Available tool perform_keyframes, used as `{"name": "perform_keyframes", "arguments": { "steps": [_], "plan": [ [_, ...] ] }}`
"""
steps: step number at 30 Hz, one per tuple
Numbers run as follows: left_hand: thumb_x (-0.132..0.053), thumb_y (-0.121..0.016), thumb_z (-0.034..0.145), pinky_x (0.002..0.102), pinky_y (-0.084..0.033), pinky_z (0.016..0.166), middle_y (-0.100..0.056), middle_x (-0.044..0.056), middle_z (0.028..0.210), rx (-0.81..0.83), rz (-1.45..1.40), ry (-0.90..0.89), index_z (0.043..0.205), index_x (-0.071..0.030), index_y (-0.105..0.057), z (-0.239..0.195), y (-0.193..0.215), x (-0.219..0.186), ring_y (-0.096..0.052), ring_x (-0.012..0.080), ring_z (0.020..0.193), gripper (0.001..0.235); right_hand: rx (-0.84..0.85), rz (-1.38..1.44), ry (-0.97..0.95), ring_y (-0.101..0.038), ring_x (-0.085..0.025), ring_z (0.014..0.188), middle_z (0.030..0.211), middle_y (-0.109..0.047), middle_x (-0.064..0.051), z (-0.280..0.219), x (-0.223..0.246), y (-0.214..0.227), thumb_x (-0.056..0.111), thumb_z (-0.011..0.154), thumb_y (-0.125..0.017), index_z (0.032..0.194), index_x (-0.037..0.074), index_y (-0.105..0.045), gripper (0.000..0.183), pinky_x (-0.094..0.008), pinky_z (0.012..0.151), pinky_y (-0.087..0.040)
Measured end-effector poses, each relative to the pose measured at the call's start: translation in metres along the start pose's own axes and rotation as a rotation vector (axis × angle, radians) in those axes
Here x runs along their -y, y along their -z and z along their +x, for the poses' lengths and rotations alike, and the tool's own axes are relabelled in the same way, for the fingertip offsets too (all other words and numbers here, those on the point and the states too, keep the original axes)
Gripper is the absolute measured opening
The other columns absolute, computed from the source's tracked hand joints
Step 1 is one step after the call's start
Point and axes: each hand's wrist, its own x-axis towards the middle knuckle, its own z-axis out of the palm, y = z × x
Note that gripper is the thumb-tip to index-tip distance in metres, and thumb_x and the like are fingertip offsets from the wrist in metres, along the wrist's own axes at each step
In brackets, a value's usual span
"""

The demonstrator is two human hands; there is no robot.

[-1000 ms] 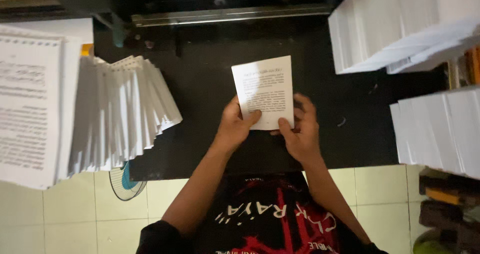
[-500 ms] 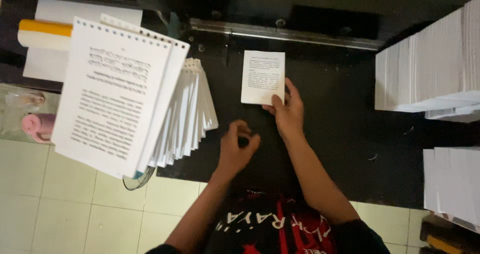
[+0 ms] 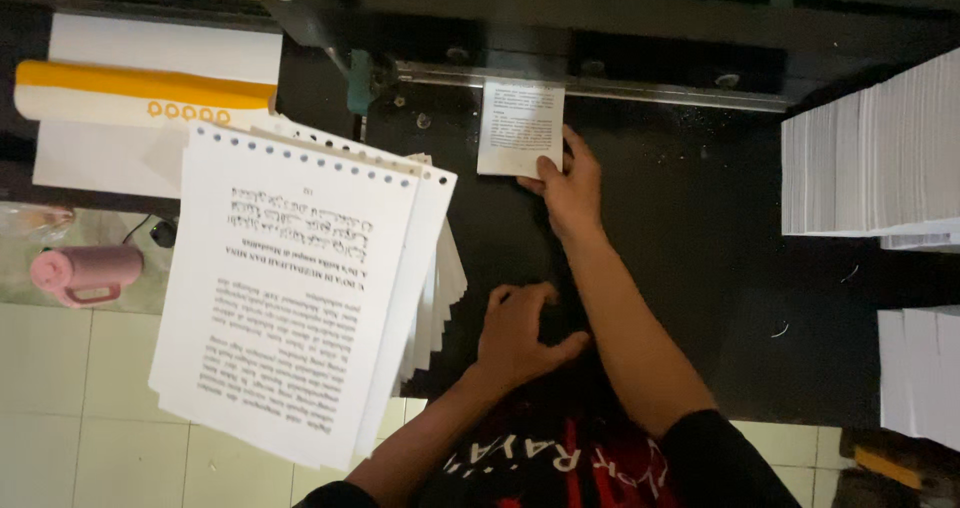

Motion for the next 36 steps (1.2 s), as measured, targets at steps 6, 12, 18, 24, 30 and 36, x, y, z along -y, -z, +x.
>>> {"name": "perform_keyframes", "arguments": {
  "steps": [6, 12, 18, 24, 30, 36],
  "plan": [
    [-0.062, -0.068, 0.085, 0.053, -0.028, 0.112, -0.069, 0.014, 0.108, 0.028, 0.037, 0.006, 0.121, -0.008, -0.057, 0.001, 0.000, 0.001, -0.068, 0.0323, 0.109, 0.066, -0.046, 0.035, -0.024, -0.068, -0.040, 0.103, 0.123, -0.056, -0.031, 0.008, -0.016, 0.003, -0.008, 0.098, -0.055, 0.158, -0.002, -0.025, 0.067, -0.052, 0.081, -0.070],
    [-0.065, -0.068, 0.084, 0.057, -0.027, 0.111, -0.070, 0.014, 0.105, 0.057, -0.064, 0.022, 0.117, -0.007, -0.058, 0.004, -0.004, 0.008, -0.069, 0.0350, 0.107, 0.067, -0.068, -0.030, -0.032, -0.070, -0.036, 0.100, 0.119, -0.058, -0.027, 0.004, -0.003, -0.004, -0.007, 0.098, -0.055, 0.156, 0.000, -0.030, 0.064, -0.049, 0.079, -0.071],
    [-0.063, -0.066, 0.088, 0.056, -0.030, 0.109, -0.069, 0.015, 0.106, 0.026, -0.046, -0.036, 0.119, -0.007, -0.057, 0.001, -0.003, 0.010, -0.069, 0.0351, 0.107, 0.065, -0.053, -0.060, -0.002, -0.071, -0.040, 0.103, 0.122, -0.060, -0.031, 0.007, -0.006, -0.002, -0.005, 0.098, -0.059, 0.154, 0.002, -0.036, 0.061, -0.055, 0.080, -0.070],
    [-0.064, -0.067, 0.088, 0.057, -0.030, 0.110, -0.070, 0.017, 0.106, 0.024, -0.027, -0.039, 0.119, -0.006, -0.056, 0.000, -0.002, 0.007, -0.069, 0.0352, 0.107, 0.066, -0.062, -0.031, -0.024, -0.070, -0.038, 0.102, 0.121, -0.060, -0.029, 0.010, -0.014, 0.003, -0.007, 0.098, -0.057, 0.155, 0.002, -0.035, 0.062, -0.054, 0.080, -0.070],
    [-0.063, -0.069, 0.083, 0.056, -0.030, 0.110, -0.070, 0.017, 0.103, -0.011, -0.009, -0.032, 0.117, -0.006, -0.057, -0.003, -0.003, 0.004, -0.070, 0.0363, 0.103, 0.067, -0.042, -0.026, -0.018, -0.070, -0.042, 0.105, 0.124, -0.058, -0.034, 0.002, -0.009, 0.000, -0.007, 0.098, -0.057, 0.155, 0.001, -0.035, 0.062, -0.054, 0.083, -0.070],
    [-0.061, -0.072, 0.082, 0.053, -0.032, 0.109, -0.071, 0.017, 0.103, -0.097, -0.055, -0.021, 0.120, -0.006, -0.056, -0.007, -0.019, 0.022, -0.071, 0.0342, 0.099, 0.069, -0.035, 0.046, -0.040, -0.069, -0.044, 0.105, 0.124, -0.057, -0.032, -0.006, -0.006, 0.005, -0.007, 0.097, -0.056, 0.157, 0.003, -0.032, 0.065, -0.053, 0.083, -0.070]
  ]
}}
